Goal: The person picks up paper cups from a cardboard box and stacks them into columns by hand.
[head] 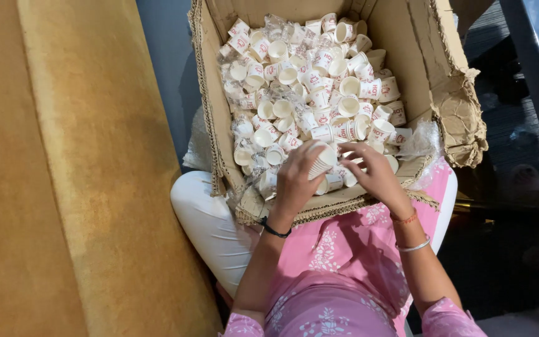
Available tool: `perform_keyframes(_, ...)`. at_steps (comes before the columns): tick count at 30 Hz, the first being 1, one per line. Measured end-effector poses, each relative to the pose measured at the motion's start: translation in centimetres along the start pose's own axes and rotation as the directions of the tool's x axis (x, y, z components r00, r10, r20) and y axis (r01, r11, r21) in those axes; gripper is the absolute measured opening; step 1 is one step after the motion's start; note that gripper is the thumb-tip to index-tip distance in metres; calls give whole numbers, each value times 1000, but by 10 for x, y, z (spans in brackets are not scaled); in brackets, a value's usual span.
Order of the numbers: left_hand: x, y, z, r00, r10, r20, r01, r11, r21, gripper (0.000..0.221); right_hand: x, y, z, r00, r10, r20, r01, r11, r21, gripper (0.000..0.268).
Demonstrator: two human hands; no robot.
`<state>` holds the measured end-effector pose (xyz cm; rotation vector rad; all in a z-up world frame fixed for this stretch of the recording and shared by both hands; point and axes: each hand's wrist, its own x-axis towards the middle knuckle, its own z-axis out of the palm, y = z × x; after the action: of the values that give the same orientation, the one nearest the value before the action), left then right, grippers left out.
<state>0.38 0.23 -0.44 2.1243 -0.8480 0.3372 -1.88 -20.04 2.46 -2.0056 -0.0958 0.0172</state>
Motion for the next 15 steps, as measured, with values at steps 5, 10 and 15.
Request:
perform_keyframes(5,-3,0,-7,905,-140,-402,134,990,-43,69,31,28,33,848,-204,490,450,766,-460,39)
perform_keyframes(10,-7,-2,-10,877,-108,-468,79,994,-82,66,69,78,75,654,-336,678,660,691,-294,29)
perform_keyframes(15,-5,-2,-10,879,-108,-465,69,992,-101,66,71,87,103,626,-617,478,761,617,-200,30)
